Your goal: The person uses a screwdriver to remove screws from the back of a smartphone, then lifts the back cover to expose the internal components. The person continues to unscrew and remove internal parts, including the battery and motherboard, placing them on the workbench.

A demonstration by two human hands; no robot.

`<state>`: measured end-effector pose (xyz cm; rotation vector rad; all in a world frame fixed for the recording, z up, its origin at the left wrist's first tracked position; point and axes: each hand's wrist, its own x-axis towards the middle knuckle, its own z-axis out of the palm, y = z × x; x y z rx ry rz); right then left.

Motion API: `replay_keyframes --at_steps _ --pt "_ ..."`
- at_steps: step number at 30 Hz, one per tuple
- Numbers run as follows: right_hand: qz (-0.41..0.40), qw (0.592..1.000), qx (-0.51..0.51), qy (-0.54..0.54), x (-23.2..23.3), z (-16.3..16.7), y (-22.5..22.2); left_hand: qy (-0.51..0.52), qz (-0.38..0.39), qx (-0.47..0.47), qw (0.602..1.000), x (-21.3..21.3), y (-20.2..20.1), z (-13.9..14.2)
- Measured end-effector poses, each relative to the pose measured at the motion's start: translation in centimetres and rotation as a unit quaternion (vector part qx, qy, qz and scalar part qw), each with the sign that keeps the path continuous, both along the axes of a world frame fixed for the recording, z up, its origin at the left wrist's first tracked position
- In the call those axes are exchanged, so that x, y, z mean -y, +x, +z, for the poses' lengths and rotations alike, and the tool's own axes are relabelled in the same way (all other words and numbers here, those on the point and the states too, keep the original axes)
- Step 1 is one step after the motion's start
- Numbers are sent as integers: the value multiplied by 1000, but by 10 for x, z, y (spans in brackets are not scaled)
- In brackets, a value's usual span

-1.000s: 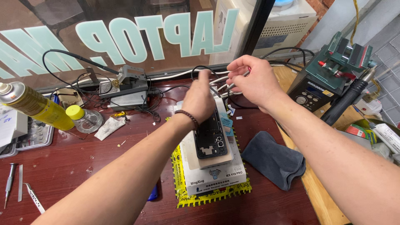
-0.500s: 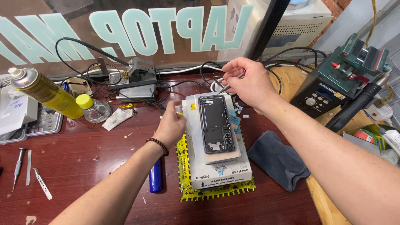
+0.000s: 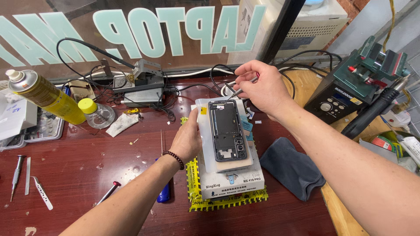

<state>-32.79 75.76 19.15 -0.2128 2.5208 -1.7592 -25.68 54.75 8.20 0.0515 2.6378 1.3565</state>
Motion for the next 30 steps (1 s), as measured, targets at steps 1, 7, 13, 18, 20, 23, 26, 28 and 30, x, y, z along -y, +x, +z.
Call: replay_keyframes --at_steps 1,7,13,18,20,23,26,28,30 --pt "-2 1000 0 0 0 0 0 0 2 -8 1000 0 1 1" --pt "2 1000 3 15 1 0 -1 24 18 10 1000 0 2 1" --pt "4 1000 2 14 0 -1 -1 31 23 8 999 3 0 -4" --pt "1 1000 5 20 -2 -3 -2 29 31 37 998 3 -1 -3" --pt "13 999 -4 36 -2 -3 -3 22 30 46 998 3 -2 0" --pt "65 990 -76 97 0 1 -4 48 33 51 997 3 -1 5" --pt "105 955 -173 215 4 7 -2 19 32 42 998 1 1 10" --pt "61 925 -182 328 7 11 2 38 37 53 997 0 2 13" --pt "40 919 -163 357 10 16 3 46 40 54 997 -1 4 16"
